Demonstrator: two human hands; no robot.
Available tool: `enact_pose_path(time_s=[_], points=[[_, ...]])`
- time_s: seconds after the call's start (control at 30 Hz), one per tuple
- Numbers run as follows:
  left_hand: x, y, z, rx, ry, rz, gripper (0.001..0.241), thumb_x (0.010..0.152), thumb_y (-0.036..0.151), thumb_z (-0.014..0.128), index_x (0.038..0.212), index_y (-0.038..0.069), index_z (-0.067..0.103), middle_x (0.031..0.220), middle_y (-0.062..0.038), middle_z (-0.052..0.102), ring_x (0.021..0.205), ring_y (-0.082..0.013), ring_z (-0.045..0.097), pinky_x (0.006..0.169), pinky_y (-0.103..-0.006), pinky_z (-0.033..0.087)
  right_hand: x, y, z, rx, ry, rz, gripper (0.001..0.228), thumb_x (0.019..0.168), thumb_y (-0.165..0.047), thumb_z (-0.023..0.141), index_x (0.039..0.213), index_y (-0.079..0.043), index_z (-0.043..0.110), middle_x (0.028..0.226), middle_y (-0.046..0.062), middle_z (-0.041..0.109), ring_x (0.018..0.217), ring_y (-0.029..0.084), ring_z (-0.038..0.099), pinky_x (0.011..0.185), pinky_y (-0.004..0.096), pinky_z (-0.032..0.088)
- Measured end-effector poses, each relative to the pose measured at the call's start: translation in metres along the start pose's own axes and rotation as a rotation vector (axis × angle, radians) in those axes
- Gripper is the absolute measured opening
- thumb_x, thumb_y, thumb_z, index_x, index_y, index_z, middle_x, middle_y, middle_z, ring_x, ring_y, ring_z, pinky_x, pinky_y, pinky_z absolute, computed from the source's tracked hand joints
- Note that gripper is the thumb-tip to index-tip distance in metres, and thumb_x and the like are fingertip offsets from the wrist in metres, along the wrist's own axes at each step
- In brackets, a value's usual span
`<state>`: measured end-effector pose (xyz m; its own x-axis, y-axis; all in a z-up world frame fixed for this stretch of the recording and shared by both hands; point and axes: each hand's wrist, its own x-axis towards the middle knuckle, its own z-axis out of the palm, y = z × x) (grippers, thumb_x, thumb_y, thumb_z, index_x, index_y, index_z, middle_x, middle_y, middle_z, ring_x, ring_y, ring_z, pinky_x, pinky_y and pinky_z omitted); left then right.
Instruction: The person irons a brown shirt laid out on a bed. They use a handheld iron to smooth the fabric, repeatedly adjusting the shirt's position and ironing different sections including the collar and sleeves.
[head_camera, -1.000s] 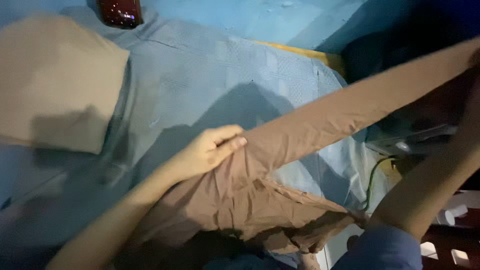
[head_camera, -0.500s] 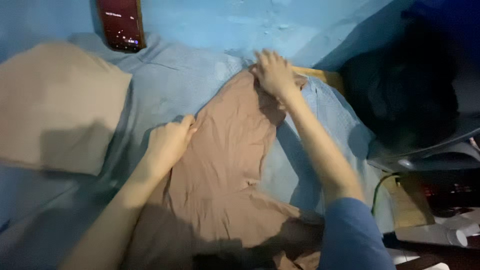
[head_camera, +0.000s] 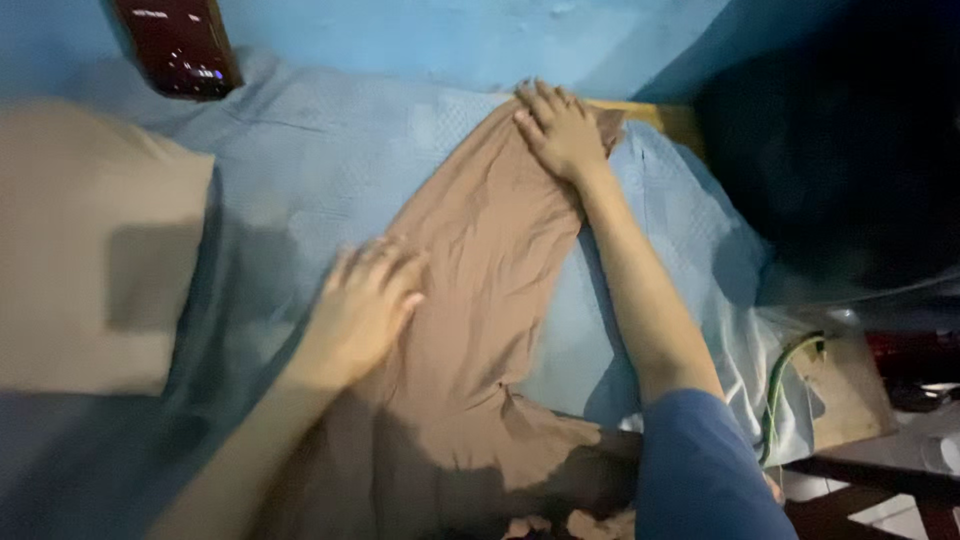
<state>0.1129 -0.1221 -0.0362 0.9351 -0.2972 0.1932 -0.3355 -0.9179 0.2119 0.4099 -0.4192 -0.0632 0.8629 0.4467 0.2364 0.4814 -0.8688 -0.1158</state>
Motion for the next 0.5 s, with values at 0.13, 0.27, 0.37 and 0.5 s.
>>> enact_pose_path(time_s=[0.13, 0.27, 0.37, 0.5], points=[[0.002, -0.032, 0.012, 0.044, 0.132, -0.004, 0.053, 0.103, 0.043, 0.042, 0.151, 0.023, 0.049, 0.158, -0.012, 0.043, 0.146, -0.0359, 0.037, 0.119, -0.0626, 0.02, 0.001, 0.012, -0.009, 0.072, -0.029, 0.026, 0.059, 0.107, -0.057, 0.036, 0.154, -0.024, 0.046, 0.161, 0.01, 0.042, 0.149, 0.04, 0.034, 0.12, 0.055, 0.022], [-0.001, -0.045, 0.016, 0.02, 0.137, -0.012, 0.05, 0.104, 0.044, 0.045, 0.15, 0.027, 0.052, 0.158, -0.012, 0.045, 0.146, -0.0364, 0.038, 0.118, -0.0643, 0.022, -0.003, 0.01, -0.012, 0.128, 0.033, 0.016, 0.057, 0.107, -0.052, 0.041, 0.153, -0.018, 0.049, 0.158, 0.011, 0.046, 0.146, 0.039, 0.04, 0.119, 0.052, 0.027], [-0.003, -0.046, 0.014, -0.022, 0.162, 0.009, 0.049, 0.106, 0.044, 0.045, 0.151, 0.026, 0.053, 0.158, -0.012, 0.046, 0.147, -0.0365, 0.039, 0.119, -0.0642, 0.023, -0.01, 0.001, -0.029, 0.256, 0.284, -0.072, 0.042, 0.107, -0.029, 0.054, 0.145, -0.01, 0.056, 0.149, 0.015, 0.054, 0.137, 0.038, 0.053, 0.114, 0.046, 0.041], [-0.002, -0.047, 0.014, -0.014, 0.157, 0.009, 0.05, 0.107, 0.046, 0.043, 0.151, 0.026, 0.052, 0.159, -0.013, 0.045, 0.147, -0.0367, 0.039, 0.121, -0.0637, 0.023, -0.05, -0.019, -0.076, 0.331, 0.559, -0.214, 0.035, 0.099, 0.004, 0.06, 0.133, -0.005, 0.061, 0.131, 0.016, 0.06, 0.121, 0.036, 0.063, 0.104, 0.042, 0.053]])
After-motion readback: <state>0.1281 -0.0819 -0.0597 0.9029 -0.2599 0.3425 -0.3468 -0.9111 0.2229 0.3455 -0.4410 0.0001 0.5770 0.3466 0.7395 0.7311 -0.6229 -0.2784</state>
